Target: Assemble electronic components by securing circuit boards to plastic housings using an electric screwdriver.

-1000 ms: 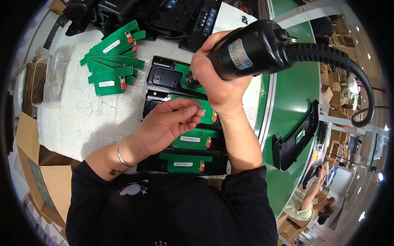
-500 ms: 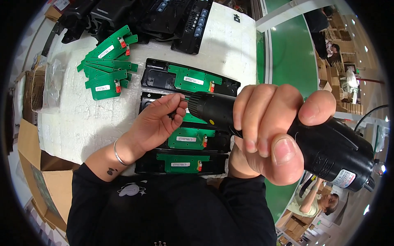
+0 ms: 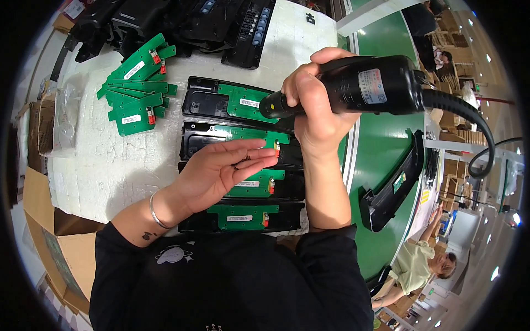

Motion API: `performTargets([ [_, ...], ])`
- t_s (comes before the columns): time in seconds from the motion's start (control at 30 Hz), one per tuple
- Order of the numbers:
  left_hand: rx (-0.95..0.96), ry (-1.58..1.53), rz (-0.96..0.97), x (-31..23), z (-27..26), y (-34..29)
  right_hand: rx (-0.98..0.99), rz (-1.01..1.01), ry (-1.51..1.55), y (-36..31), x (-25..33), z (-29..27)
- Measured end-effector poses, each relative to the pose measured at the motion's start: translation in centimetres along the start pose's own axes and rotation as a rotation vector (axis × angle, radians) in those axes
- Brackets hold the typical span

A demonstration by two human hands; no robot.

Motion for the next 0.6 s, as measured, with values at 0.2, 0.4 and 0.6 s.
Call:
performTargets([
  [0.2,-0.001,0.131,-0.044,-0.1,0.0,-0.3,-0.025,0.027,0.022,-0.4,-0.8,0.1],
  [0.4,0.027,0.196,-0.079,0.2,-0.1,-0.1,0.028,0.041,0.001,-0.4,-1.1,0.5],
  [0.6,-0.040,0.287,-0.033,-0.7,0.2,-0.6,0.077,0.043,-0.050,-0.5,-1.2,1.0],
])
Point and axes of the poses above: each hand's wrist, its own y-axis towards the middle knuckle, its own z-axis out of the palm, x = y × z, the point moved 5 cm from there along y, towards the middle knuckle, and after that the axes turned 13 degrees about -z, right-handed, at the moved point
